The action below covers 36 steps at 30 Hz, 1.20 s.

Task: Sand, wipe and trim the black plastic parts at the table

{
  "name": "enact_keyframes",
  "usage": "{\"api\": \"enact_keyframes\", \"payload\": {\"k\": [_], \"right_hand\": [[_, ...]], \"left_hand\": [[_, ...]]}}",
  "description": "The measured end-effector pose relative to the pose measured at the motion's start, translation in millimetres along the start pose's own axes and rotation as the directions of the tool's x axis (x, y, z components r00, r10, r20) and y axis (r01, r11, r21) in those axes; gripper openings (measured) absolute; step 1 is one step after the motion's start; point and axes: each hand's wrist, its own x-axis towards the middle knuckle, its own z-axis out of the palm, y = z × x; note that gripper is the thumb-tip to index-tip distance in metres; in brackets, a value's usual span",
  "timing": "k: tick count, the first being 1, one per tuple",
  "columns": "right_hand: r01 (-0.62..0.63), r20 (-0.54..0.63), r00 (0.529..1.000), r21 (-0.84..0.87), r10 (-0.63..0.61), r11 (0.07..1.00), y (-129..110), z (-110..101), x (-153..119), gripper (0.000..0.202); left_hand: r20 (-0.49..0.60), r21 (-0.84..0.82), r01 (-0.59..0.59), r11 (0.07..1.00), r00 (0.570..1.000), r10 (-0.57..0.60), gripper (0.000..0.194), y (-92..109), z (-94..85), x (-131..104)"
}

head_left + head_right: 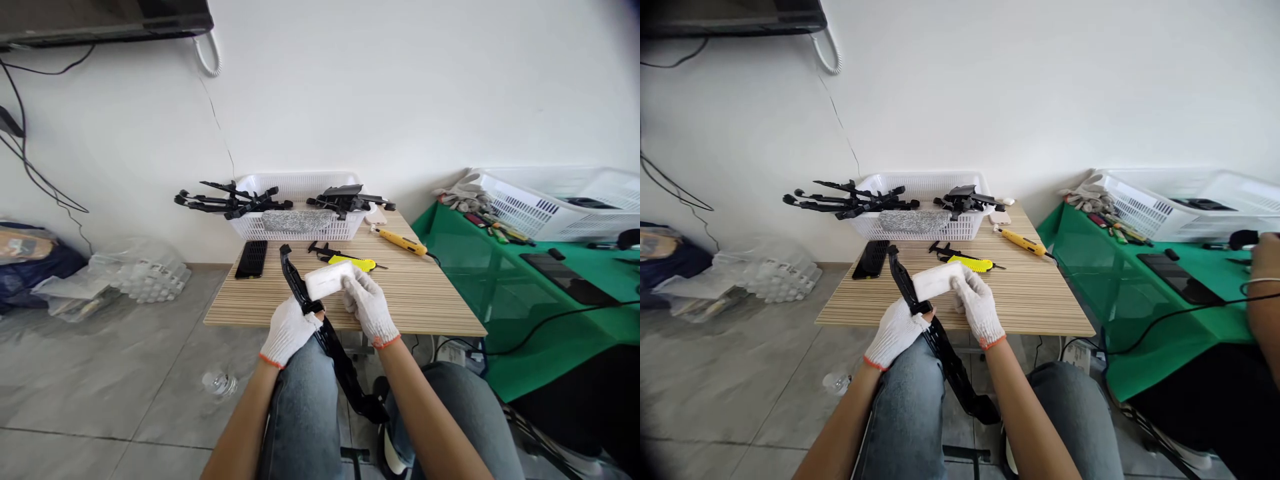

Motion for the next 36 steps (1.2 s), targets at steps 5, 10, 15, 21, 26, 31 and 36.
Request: {"api": "enact_keyframes", "payload": {"k": [5, 10, 15, 21, 26, 31, 36], "right_hand": [[-0.023, 0.029, 0.999, -0.039, 0.025, 0.999, 2.2, 3.6, 0.5, 0.055], [0.004, 0.048, 0.999, -0.021, -0.003, 1.000, 4.8, 2.8, -1.0, 0.046], [0.078, -0.160, 0.984, 0.016, -0.074, 0.997, 3.8, 2.8, -2.7, 0.044], [-0.001, 0.121, 0.993, -0.080, 0.011, 0.997, 5.5, -1.4, -5.8, 0.040], [-0.041, 0.107, 0.993, -0.055, 0.046, 0.998, 2.6, -7.1, -10.9, 0.042], [-0.060, 0.143, 0.988, 0.007, 0.059, 0.998, -0.9, -12.4, -11.8, 0.043], [-0.036, -0.069, 0.996, 0.246, 0.055, 0.969, -5.1, -15.4, -4.5, 0.044]], "left_hand": [[0.095, 0.133, -0.026, 0.991, 0.995, 0.014, 0.031, 5.4, 2.7, 5.3], [0.091, 0.055, -0.115, 0.992, 0.990, 0.109, 0.050, 9.2, 5.7, 9.9], [0.180, 0.058, -0.134, 0.989, 0.976, 0.122, 0.048, 8.7, 8.1, 14.2], [0.066, -0.059, -0.222, 0.973, 0.972, 0.225, 0.053, 3.8, 8.9, 8.7], [0.067, -0.092, -0.210, 0.973, 0.974, 0.216, 0.047, 0.8, 10.3, 5.2], [0.039, -0.109, -0.184, 0.977, 0.981, 0.189, 0.045, 2.4, 7.2, 4.5], [0.109, -0.169, -0.159, 0.973, 0.978, 0.179, 0.027, 6.7, 2.1, 3.3]]}}
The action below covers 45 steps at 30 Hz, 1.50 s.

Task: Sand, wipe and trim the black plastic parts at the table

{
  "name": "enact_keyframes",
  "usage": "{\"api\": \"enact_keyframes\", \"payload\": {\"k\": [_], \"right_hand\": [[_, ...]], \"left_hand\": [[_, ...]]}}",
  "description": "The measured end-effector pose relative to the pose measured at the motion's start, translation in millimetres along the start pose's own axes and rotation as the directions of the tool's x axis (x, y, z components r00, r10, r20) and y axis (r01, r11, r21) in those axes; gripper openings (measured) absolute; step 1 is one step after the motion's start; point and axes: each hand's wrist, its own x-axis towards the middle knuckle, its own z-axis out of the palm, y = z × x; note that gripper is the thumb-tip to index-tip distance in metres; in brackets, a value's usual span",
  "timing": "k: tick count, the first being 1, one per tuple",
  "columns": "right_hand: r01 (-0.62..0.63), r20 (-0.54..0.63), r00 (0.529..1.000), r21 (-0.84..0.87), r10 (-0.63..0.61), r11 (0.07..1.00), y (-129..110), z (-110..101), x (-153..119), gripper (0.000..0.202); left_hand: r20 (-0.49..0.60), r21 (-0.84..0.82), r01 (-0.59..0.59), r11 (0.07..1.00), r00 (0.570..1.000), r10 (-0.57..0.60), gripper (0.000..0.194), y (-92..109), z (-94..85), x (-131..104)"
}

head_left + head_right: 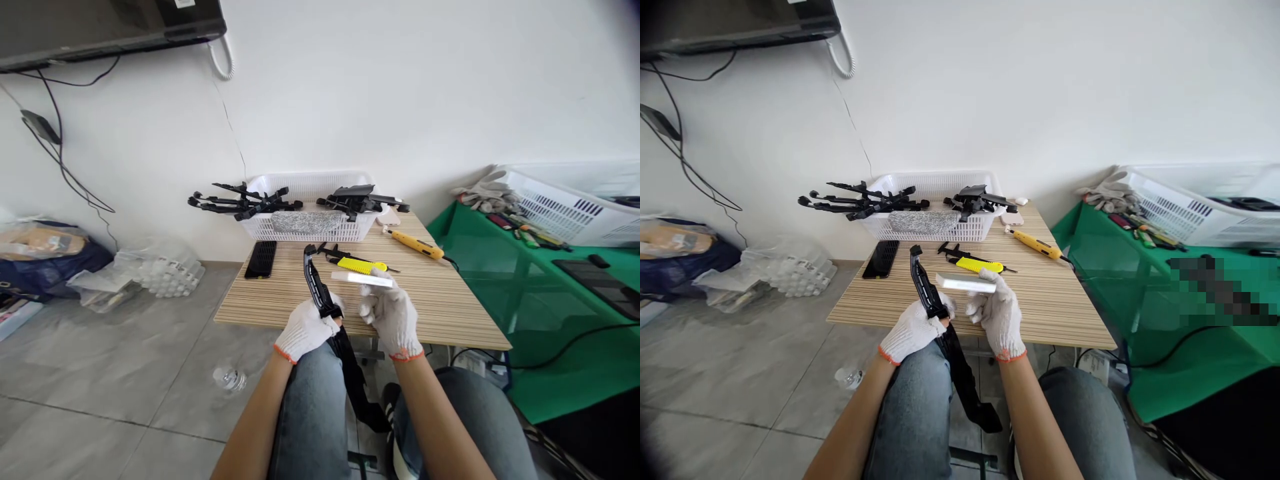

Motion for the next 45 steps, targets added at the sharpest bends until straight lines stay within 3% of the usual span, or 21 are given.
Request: {"api": "enact_keyframes", "payload": {"k": [5, 10, 13, 17, 20, 24, 29, 33, 36, 41, 43, 45], "right_hand": [[-0.031, 0.072, 0.996, -0.164, 0.044, 0.986, 6.5, 3.3, -2.6, 0.050], [0.067, 0.069, 0.996, -0.171, -0.056, 0.983, 16.9, 1.3, -0.4, 0.047], [0.133, 0.131, 0.985, -0.184, -0.110, 0.974, 19.8, -2.0, 2.6, 0.042], [0.201, 0.135, 0.975, -0.217, -0.174, 0.955, 23.0, -7.0, 4.8, 0.036], [0.158, 0.194, 0.974, -0.219, -0.116, 0.963, 25.3, -9.4, 5.4, 0.036], [0.156, 0.118, 0.984, -0.174, -0.137, 0.972, 25.6, -7.8, 3.8, 0.038], [0.032, 0.284, 0.959, -0.146, 0.011, 0.989, 22.0, -4.5, 5.5, 0.045], [-0.014, 0.137, 0.990, -0.085, 0.026, 0.996, 17.6, -5.6, 15.3, 0.048], [-0.037, 0.074, 0.997, 0.013, 0.036, 0.999, 15.0, -7.2, 18.7, 0.048], [-0.095, 0.130, 0.987, 0.030, 0.090, 0.995, 13.1, -9.6, 11.1, 0.059], [-0.089, 0.124, 0.989, 0.042, 0.084, 0.995, 11.3, -9.5, 7.3, 0.068], [-0.092, 0.096, 0.992, 0.037, 0.088, 0.995, 8.8, -8.6, 4.4, 0.076]], "left_hand": [[-0.024, -0.037, 0.023, 0.999, 0.999, -0.024, 0.040, -1.0, 1.9, 0.7], [0.007, -0.008, 0.068, 0.998, 0.998, -0.068, 0.038, 0.7, 0.5, 0.4], [0.017, 0.019, 0.094, 0.995, 0.995, -0.094, 0.038, 2.4, -0.1, -0.2], [-0.002, 0.059, 0.074, 0.996, 0.997, -0.074, 0.038, 2.0, 1.5, 0.4], [-0.031, 0.062, 0.041, 0.997, 0.999, -0.039, 0.045, 0.9, 2.5, 0.7], [-0.029, 0.055, 0.034, 0.998, 0.999, -0.032, 0.041, 0.9, 3.3, 0.6], [-0.038, 0.074, 0.024, 0.997, 0.999, -0.021, 0.047, 4.2, 4.0, 3.7], [0.023, 0.137, 0.125, 0.983, 0.991, -0.130, 0.034, 8.3, -1.1, 4.2], [0.016, 0.033, 0.151, 0.988, 0.988, -0.151, 0.036, 8.7, -3.9, 2.9], [-0.111, -0.276, 0.154, 0.949, 0.975, -0.191, 0.035, 2.5, -1.6, -0.6], [-0.161, -0.441, 0.170, 0.881, 0.951, -0.264, 0.032, -1.3, 0.5, 0.1], [-0.163, -0.640, 0.193, 0.744, 0.912, -0.377, 0.036, -5.2, 2.6, 3.4]]}}
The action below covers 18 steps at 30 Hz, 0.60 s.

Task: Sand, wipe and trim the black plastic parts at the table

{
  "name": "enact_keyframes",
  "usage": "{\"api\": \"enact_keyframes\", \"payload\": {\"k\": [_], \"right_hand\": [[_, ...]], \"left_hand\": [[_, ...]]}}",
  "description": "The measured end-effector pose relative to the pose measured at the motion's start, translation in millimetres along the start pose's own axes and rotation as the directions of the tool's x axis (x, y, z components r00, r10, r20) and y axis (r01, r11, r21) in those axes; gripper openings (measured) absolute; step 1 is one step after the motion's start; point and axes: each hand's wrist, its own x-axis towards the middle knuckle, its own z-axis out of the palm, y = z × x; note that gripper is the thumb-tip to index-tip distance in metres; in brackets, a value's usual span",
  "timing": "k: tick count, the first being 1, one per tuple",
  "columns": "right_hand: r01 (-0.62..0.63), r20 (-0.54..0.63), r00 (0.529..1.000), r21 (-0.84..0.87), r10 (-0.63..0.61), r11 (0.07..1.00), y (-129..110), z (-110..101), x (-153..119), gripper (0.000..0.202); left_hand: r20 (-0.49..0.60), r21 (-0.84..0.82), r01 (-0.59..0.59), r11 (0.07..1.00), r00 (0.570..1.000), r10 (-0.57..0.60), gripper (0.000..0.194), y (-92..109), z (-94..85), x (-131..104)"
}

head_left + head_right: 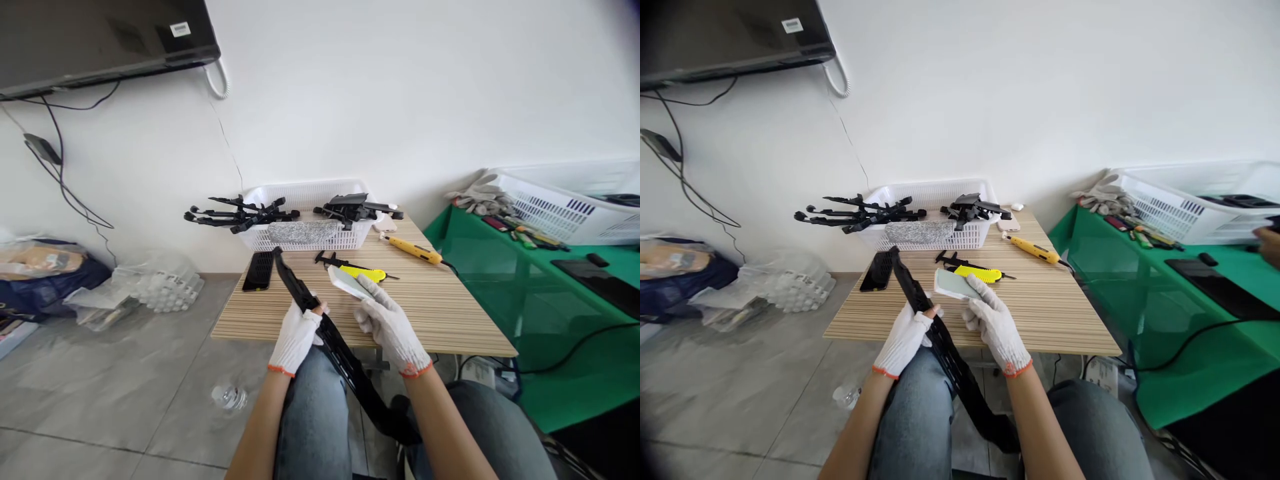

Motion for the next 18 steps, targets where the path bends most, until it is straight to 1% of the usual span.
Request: {"api": "enact_keyframes", "payload": {"k": [1, 3, 4, 5, 7, 8, 10, 12, 13, 15, 18], "right_hand": [[-0.008, -0.016, 1.000, -0.015, 0.008, 1.000, -1.1, 0.9, -1.2, 0.078], [-0.032, -0.033, 0.999, -0.077, 0.030, 0.996, -2.8, 2.6, -3.5, 0.073], [-0.046, -0.028, 0.999, -0.125, 0.043, 0.991, -3.6, 3.4, -4.5, 0.067], [-0.056, -0.017, 0.998, -0.182, 0.054, 0.982, -4.4, 4.1, -5.6, 0.059], [-0.066, 0.037, 0.996, -0.330, 0.082, 0.942, -6.5, 5.0, -8.0, 0.045], [-0.064, 0.080, 0.991, -0.419, 0.107, 0.906, -8.0, 5.4, -9.2, 0.042], [-0.034, 0.182, 0.968, -0.589, 0.173, 0.808, -11.5, 6.3, -10.7, 0.040], [0.004, 0.251, 0.938, -0.700, 0.240, 0.714, -14.5, 8.0, -9.3, 0.037], [0.014, 0.257, 0.932, -0.729, 0.254, 0.684, -15.4, 9.1, -7.0, 0.036], [0.019, 0.232, 0.943, -0.754, 0.240, 0.656, -15.6, 11.9, 1.7, 0.035], [0.019, 0.160, 0.975, -0.748, 0.152, 0.663, -13.0, 16.5, 21.8, 0.036]], "left_hand": [[-0.019, -0.125, 0.057, 0.991, 0.998, -0.060, 0.041, -1.5, 0.5, 2.7], [-0.029, -0.358, 0.137, 0.923, 0.987, -0.157, 0.050, -3.6, 1.3, 8.0], [-0.032, -0.439, 0.154, 0.885, 0.982, -0.187, 0.053, -4.4, 1.2, 10.0], [-0.038, -0.486, 0.154, 0.860, 0.980, -0.197, 0.055, -5.1, 0.6, 11.2], [-0.067, -0.506, 0.116, 0.855, 0.983, -0.173, 0.055, -6.2, -1.9, 11.0], [-0.080, -0.497, 0.090, 0.863, 0.986, -0.148, 0.055, -6.8, -3.8, 9.7], [-0.084, -0.484, 0.049, 0.874, 0.991, -0.102, 0.054, -7.5, -7.6, 6.0], [-0.066, -0.527, 0.040, 0.849, 0.994, -0.088, 0.052, -7.6, -10.7, 3.0], [-0.044, -0.566, 0.047, 0.823, 0.995, -0.087, 0.050, -7.5, -11.8, 2.5], [0.005, -0.664, 0.064, 0.745, 0.997, -0.081, 0.046, -7.3, -13.6, 4.0], [0.110, -0.782, 0.144, 0.606, 0.990, -0.093, 0.034, -8.0, -16.6, 10.1]]}}
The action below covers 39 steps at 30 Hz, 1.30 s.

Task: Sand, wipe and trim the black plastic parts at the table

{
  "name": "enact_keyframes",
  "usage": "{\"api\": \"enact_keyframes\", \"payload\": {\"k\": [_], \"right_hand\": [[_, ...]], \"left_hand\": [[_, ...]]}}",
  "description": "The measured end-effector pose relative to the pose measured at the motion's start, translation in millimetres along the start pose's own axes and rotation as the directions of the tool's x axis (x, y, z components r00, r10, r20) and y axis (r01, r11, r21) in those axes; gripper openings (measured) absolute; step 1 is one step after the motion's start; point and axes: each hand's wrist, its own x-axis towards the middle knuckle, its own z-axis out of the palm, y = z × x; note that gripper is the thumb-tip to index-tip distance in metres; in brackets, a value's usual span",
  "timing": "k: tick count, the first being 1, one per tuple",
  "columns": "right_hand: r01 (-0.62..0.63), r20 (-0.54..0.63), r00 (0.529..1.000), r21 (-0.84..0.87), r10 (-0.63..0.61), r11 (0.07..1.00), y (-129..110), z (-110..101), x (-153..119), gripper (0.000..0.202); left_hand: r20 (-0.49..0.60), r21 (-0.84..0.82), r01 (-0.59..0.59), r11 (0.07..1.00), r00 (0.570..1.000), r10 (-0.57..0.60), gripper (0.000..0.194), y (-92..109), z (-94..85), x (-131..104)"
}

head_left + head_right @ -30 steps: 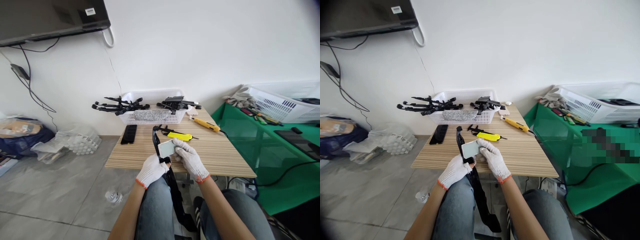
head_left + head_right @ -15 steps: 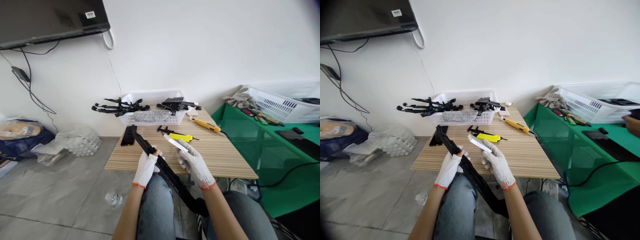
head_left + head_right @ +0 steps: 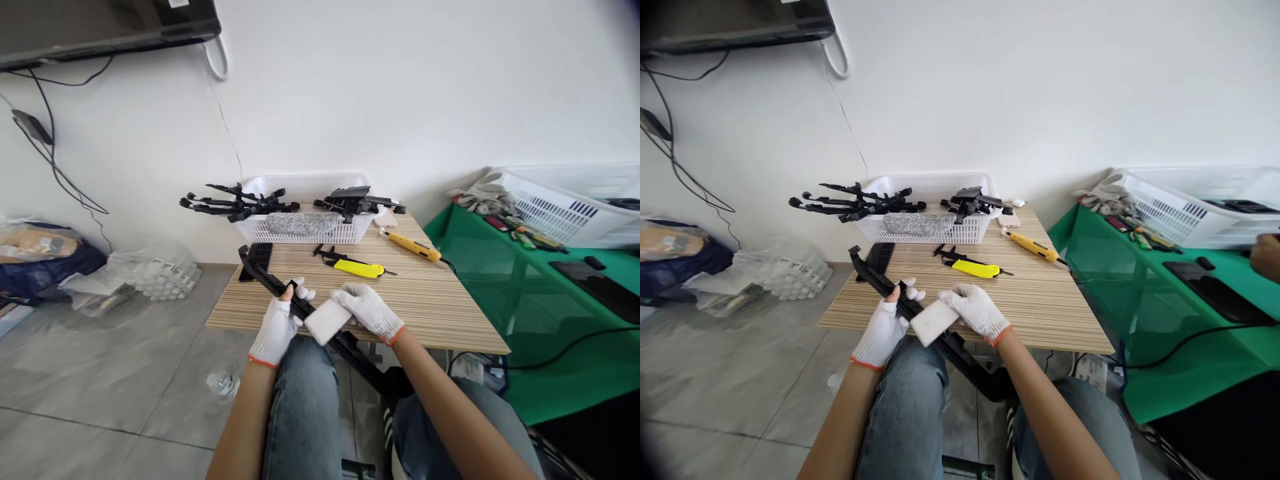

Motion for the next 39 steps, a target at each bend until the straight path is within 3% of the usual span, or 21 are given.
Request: {"api": "enact_keyframes", "payload": {"k": [3, 5, 8, 12, 14, 18, 25, 32, 36, 39], "right_hand": [[0.007, -0.110, 0.994, 0.064, 0.000, 0.998, 1.4, 1.0, 17.4, 0.036], [0.059, -0.130, 0.990, 0.070, -0.049, 0.996, 3.7, 2.0, 21.8, 0.034], [0.125, -0.053, 0.991, 0.058, -0.121, 0.991, 5.6, 3.4, 19.1, 0.032], [0.027, -0.049, 0.999, 0.145, -0.020, 0.989, 0.4, 3.7, 11.6, 0.038], [0.012, -0.036, 0.999, 0.137, -0.007, 0.991, -3.1, 3.5, 8.7, 0.040], [0.040, 0.113, 0.992, 0.097, -0.051, 0.994, -5.5, 4.2, 5.5, 0.040], [0.035, -0.188, 0.982, 0.273, 0.018, 0.961, 2.5, 8.0, 12.1, 0.053], [0.007, -0.090, 0.996, 0.119, 0.004, 0.993, 3.0, 6.7, 7.3, 0.038], [-0.027, 0.002, 1.000, 0.168, 0.027, 0.985, -3.4, 6.0, 3.9, 0.042], [-0.004, -0.075, 0.997, 0.253, 0.024, 0.967, -2.9, 4.8, 6.4, 0.051]], "left_hand": [[0.016, -0.105, 0.081, 0.991, 0.997, -0.080, 0.023, 1.2, -4.6, 4.5], [0.008, -0.098, 0.076, 0.992, 0.997, -0.075, 0.020, -0.4, -8.6, 5.3], [0.022, 0.002, 0.049, 0.999, 0.999, -0.049, 0.023, -5.6, -14.9, 5.5], [0.030, 0.130, -0.004, 0.992, 1.000, 0.000, 0.033, -11.2, -19.2, 7.2], [0.039, 0.126, -0.007, 0.992, 0.999, 0.002, 0.035, -11.5, -18.0, 7.5], [0.081, 0.043, 0.048, 0.998, 0.995, -0.051, 0.036, -8.0, -11.4, 4.2], [-0.043, -0.011, 0.100, 0.995, 0.994, -0.100, 0.026, -1.2, -4.6, -3.2], [-0.087, 0.007, 0.043, 0.999, 0.995, -0.043, 0.019, -3.8, -5.8, -2.7], [-0.079, 0.033, 0.020, 0.999, 0.997, -0.017, 0.022, -6.8, -11.8, 0.7], [-0.062, 0.073, 0.006, 0.997, 0.998, -0.001, 0.026, -6.3, -14.9, 1.7]]}}
